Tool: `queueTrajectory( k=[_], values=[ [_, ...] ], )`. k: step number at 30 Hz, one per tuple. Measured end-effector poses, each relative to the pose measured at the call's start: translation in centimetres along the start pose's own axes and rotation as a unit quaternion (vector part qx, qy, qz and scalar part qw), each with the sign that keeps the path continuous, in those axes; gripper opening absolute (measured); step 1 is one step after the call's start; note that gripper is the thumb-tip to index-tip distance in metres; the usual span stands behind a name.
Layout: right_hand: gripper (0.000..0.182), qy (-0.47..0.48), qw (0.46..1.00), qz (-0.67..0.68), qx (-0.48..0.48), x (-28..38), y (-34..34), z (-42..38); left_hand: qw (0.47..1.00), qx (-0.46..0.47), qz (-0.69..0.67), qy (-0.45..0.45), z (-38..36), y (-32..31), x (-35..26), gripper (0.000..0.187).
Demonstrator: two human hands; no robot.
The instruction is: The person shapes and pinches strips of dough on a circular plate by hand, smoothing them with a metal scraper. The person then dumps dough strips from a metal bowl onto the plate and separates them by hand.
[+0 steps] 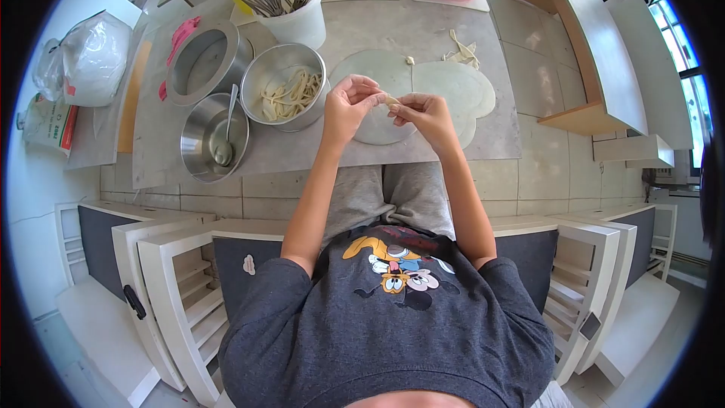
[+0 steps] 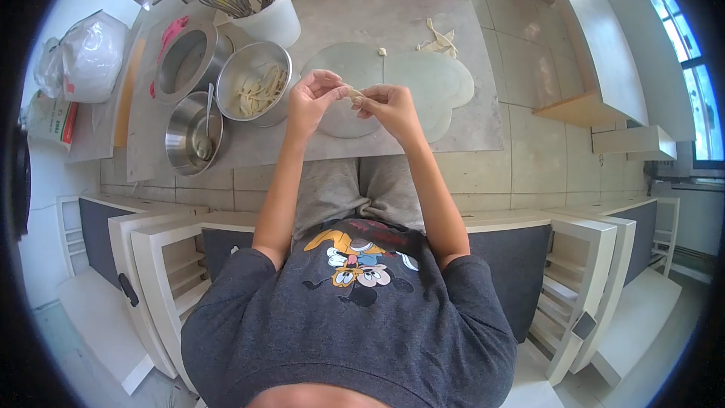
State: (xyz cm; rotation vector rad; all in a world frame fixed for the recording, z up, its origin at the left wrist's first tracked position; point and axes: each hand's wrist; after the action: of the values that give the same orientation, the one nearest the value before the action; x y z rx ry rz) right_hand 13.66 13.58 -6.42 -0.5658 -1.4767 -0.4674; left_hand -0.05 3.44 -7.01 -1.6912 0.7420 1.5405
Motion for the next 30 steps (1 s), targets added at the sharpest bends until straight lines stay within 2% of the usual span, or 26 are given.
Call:
queueTrajectory(
  k=[10, 30],
  values=[
    [0.024, -0.013, 0.998, 0.063, 0.002, 2.3, 0.8, -0.6, 1.000, -0.014, -0.003, 0.005, 0.0, 0.1, -2.3, 0.020],
    [0.024, -0.026, 0.998, 0.059, -0.007, 2.8, 2.1, -1.2, 1.000, -0.019, -0.003, 0.011, -0.1, 0.2, -2.9, 0.019]
  ],
)
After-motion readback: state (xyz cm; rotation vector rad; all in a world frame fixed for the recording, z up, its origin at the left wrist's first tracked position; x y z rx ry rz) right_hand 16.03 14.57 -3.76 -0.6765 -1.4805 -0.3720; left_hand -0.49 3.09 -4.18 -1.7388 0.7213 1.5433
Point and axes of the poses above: each hand's wrist, its own z-axis towards the middle knuckle, its own y-axis out of the back of the hand, x = y × z, and after that the axes turned 6 degrees about y, right-handed
